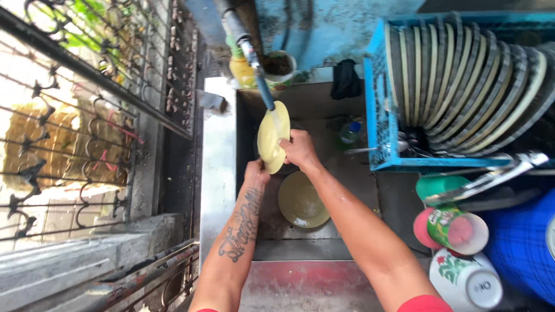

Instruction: The person washes several plates and a colander by rinsing them under a faucet and placing them in a drying rack.

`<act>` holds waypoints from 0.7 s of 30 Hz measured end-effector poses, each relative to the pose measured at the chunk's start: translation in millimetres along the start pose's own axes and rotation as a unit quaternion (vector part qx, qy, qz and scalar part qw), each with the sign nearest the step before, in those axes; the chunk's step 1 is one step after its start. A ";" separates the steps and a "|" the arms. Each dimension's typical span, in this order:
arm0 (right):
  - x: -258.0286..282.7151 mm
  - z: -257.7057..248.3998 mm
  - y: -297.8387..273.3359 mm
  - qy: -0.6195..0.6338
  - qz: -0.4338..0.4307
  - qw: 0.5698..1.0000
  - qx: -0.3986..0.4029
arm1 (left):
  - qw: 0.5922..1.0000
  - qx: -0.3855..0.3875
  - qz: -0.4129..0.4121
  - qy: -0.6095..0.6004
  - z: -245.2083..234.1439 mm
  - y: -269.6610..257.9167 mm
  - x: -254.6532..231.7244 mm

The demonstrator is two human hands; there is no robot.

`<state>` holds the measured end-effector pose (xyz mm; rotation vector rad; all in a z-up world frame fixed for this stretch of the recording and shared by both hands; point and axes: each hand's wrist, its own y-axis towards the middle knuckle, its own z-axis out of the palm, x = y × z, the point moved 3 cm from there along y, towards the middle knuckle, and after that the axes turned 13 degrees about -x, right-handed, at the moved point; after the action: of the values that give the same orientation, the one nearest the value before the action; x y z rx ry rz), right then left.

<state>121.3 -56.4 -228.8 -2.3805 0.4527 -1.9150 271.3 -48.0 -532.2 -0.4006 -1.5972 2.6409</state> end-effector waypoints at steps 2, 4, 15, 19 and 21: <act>-2.1 3.6 -2.3 -0.012 0.010 1.000 0.010 | 1.000 0.003 0.002 -0.013 -5.9 -7.5 0.5; -0.8 0.7 -5.9 0.013 0.019 1.000 0.016 | 0.999 0.038 0.007 -0.028 -1.7 -18.7 -2.2; 19.0 -58.4 -48.0 0.119 0.037 0.990 -0.073 | 0.971 0.190 0.107 0.096 94.5 -133.0 -14.2; -4.1 -64.9 -41.5 0.136 0.041 0.986 -0.090 | 0.961 0.219 0.110 0.127 99.9 -168.0 -9.6; -2.6 -68.0 -44.6 0.131 0.040 0.987 -0.085 | 0.958 0.234 0.109 0.124 98.7 -166.6 -8.5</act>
<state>64.0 -3.6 -205.7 -2.1676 0.7438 -2.2448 238.6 -56.1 -341.3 -0.8738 -0.8631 2.8573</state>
